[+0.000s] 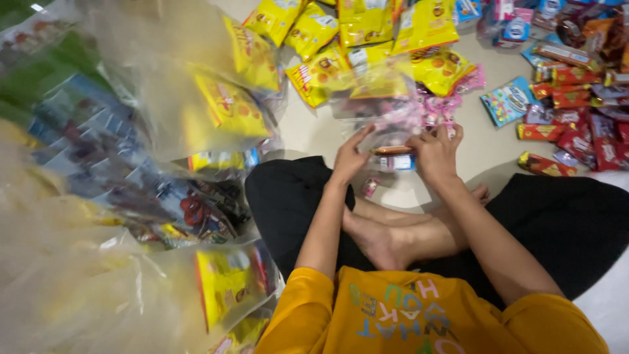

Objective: Sorting and packing various packaged snacks into large plastic bags

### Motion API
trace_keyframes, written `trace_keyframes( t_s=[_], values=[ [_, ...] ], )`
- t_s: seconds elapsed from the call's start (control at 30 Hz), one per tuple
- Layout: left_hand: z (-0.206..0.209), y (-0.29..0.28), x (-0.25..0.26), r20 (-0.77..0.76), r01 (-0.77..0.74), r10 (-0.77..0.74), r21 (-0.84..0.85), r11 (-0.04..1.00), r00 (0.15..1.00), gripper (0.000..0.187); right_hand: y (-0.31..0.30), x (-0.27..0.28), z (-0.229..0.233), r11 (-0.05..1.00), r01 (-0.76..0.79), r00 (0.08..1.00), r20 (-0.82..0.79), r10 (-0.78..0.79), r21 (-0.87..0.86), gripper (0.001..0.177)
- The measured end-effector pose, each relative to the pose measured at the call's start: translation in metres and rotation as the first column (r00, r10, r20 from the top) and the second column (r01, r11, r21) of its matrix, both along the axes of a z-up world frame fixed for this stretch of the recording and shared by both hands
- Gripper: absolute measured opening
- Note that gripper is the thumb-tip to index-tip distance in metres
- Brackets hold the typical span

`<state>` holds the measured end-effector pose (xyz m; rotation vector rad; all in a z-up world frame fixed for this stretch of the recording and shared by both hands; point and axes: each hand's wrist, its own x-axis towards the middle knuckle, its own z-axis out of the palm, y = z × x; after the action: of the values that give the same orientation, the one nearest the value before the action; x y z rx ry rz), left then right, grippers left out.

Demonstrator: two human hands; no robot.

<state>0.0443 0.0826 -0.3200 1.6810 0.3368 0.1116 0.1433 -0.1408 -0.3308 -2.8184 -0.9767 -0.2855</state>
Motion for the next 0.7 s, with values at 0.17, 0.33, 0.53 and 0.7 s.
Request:
trace_keyframes(
  t_s=[0.17,0.33,0.53,0.7],
  values=[
    [-0.023,-0.001,0.007,0.143,0.0,-0.031,0.216,0.976,0.989,0.062,-0.002,0.003,-0.003,0.984,-0.069,0.997,0.026,0.075,-0.164,0.019],
    [-0.014,-0.011,-0.001,-0.148,0.003,0.119,0.638,0.77,0.982,0.013,0.008,0.015,-0.004,0.999,-0.03,0.877,-0.479,0.042,0.033,0.035],
    [0.033,-0.02,0.0,-0.084,-0.001,0.12,0.817,0.576,0.989,0.032,0.021,0.027,-0.004,0.99,-0.136,0.941,-0.318,0.114,-0.045,0.029],
    [0.044,-0.012,0.017,0.014,-0.104,0.153,0.797,0.595,0.988,0.038,0.024,0.042,0.094,0.978,-0.184,0.934,-0.293,0.204,0.096,0.039]
  ],
)
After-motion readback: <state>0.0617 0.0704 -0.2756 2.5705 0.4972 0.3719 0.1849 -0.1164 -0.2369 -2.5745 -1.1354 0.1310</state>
